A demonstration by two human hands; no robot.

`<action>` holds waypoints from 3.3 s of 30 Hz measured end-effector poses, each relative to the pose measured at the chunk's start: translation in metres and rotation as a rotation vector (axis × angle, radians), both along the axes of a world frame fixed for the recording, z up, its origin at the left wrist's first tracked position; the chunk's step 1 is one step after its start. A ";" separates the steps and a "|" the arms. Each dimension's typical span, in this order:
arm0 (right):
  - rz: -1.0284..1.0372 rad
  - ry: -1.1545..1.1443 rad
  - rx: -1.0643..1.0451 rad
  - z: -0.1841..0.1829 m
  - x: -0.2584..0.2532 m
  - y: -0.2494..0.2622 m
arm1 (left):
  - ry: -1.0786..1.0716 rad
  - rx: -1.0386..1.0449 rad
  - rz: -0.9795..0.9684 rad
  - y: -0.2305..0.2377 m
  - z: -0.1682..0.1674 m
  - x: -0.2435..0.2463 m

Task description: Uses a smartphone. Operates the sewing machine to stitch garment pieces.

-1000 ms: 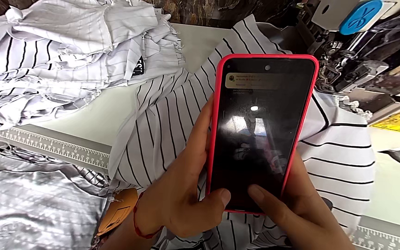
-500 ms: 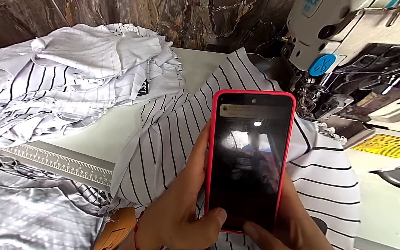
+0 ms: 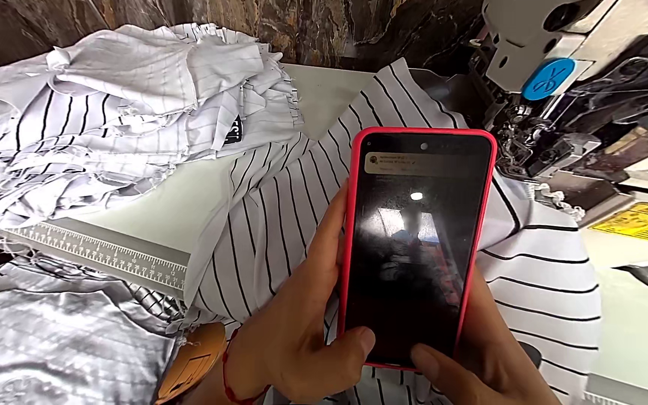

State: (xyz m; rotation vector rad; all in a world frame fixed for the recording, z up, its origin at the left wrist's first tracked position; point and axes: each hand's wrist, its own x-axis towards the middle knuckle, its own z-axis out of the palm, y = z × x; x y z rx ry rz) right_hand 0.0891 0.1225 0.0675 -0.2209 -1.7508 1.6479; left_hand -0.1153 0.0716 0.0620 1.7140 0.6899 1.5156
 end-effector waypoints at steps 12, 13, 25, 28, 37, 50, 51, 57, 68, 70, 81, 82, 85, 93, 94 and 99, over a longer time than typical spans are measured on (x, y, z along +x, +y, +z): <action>-0.007 -0.006 0.006 0.001 0.000 0.000 | -0.008 0.004 -0.002 0.000 0.000 0.000; -0.005 -0.004 0.007 0.000 0.000 0.000 | -0.004 0.005 0.000 0.000 0.000 0.000; -0.003 0.011 0.004 0.000 -0.001 0.001 | -0.014 0.003 -0.007 0.000 0.000 0.000; 0.002 0.012 -0.006 0.000 -0.001 0.001 | -0.008 0.003 -0.004 0.000 0.000 0.000; 0.067 0.070 0.003 -0.008 0.001 0.007 | 0.003 -0.005 0.007 -0.001 0.001 0.000; 0.133 0.097 -0.058 -0.009 0.003 0.008 | -0.004 -0.015 -0.016 -0.001 0.001 -0.001; 0.132 0.096 -0.061 -0.008 0.003 0.008 | -0.001 -0.014 -0.013 -0.001 0.001 -0.001; 0.136 0.097 -0.066 -0.008 0.004 0.008 | 0.007 -0.015 0.002 -0.002 0.001 0.000; 0.089 0.068 -0.021 -0.008 0.002 0.007 | 0.004 -0.017 0.064 0.002 0.003 0.005; 0.075 0.053 0.004 -0.008 0.002 0.007 | 0.017 -0.020 0.099 0.002 0.003 0.007; 0.098 0.058 0.013 -0.008 0.003 0.007 | 0.045 0.012 0.030 0.000 0.001 0.000; 0.101 0.060 0.012 -0.009 0.004 0.008 | 0.044 0.010 0.029 -0.001 0.001 0.000; 0.105 0.065 0.008 -0.009 0.004 0.008 | 0.034 0.009 0.020 -0.001 0.001 0.000; 0.064 0.058 -0.006 -0.007 0.000 0.006 | 0.045 0.014 0.034 -0.001 0.001 0.001; 0.035 0.048 0.001 -0.007 -0.001 0.006 | 0.052 0.014 0.047 -0.001 0.001 0.002; 0.024 0.024 0.030 -0.006 0.000 0.006 | 0.026 -0.013 0.099 0.001 0.002 0.007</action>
